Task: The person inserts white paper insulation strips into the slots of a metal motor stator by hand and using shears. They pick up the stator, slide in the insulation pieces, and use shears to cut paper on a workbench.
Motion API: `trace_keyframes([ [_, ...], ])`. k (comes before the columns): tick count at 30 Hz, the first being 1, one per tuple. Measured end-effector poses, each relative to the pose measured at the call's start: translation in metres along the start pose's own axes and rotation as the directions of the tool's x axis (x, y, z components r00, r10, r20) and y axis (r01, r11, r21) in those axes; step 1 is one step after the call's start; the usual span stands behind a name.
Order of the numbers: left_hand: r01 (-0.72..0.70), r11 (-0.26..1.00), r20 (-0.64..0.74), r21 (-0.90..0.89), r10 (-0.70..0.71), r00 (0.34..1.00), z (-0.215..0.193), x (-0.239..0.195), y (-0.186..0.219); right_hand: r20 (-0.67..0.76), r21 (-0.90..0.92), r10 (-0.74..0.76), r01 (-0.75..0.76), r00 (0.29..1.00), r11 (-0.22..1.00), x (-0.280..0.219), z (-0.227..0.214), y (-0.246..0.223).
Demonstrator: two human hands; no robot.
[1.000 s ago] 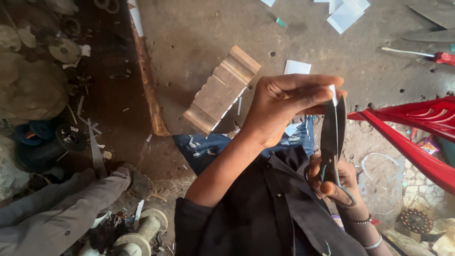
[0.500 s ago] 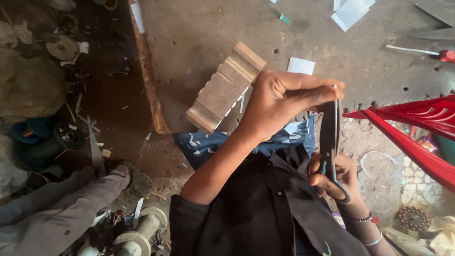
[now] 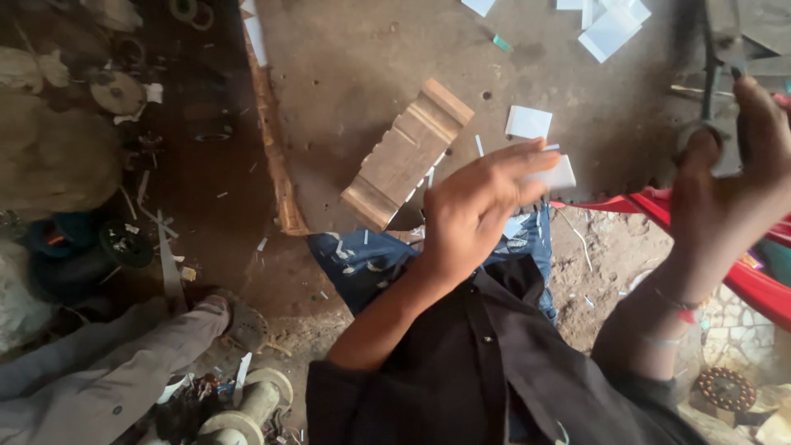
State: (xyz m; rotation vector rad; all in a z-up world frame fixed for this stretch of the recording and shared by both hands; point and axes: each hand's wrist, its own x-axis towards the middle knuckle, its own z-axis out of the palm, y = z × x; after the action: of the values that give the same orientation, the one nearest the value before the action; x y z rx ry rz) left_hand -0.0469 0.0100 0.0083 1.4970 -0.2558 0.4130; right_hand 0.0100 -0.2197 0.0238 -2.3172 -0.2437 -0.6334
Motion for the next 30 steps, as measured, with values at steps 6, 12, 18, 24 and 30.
trace_keyframes([
  [6, -0.295, 0.903, 0.045, 0.311, 0.296, 0.954, -0.015, -0.003, 0.009, 0.353, 0.533, 0.111, -0.297, 0.929, 0.792, -0.03, 0.001, -0.061],
  [12, 0.356, 0.919, -0.027, -0.167, -0.365, 0.93, -0.019, -0.018, 0.023, 0.324, 0.666, 0.162, -0.347, 0.932, 0.66, -0.052, 0.018, -0.085],
  [18, 0.391, 0.873, 0.02, -0.293, -0.403, 0.915, -0.025, -0.04, 0.014, 0.397, 0.608, 0.222, -0.437, 0.89, 0.663, -0.062, 0.015, -0.082],
  [24, 0.338, 0.894, 0.06, -0.294, -0.335, 0.94, -0.027, -0.05, 0.009, 0.576, 0.594, 0.291, -0.635, 0.764, 0.494, -0.064, 0.005, -0.071],
  [30, 0.45, 0.865, 0.012, -0.223, -0.459, 0.889, -0.025, -0.047, 0.016, 0.558, 0.63, 0.299, -0.63, 0.774, 0.454, -0.071, 0.007, -0.065],
])
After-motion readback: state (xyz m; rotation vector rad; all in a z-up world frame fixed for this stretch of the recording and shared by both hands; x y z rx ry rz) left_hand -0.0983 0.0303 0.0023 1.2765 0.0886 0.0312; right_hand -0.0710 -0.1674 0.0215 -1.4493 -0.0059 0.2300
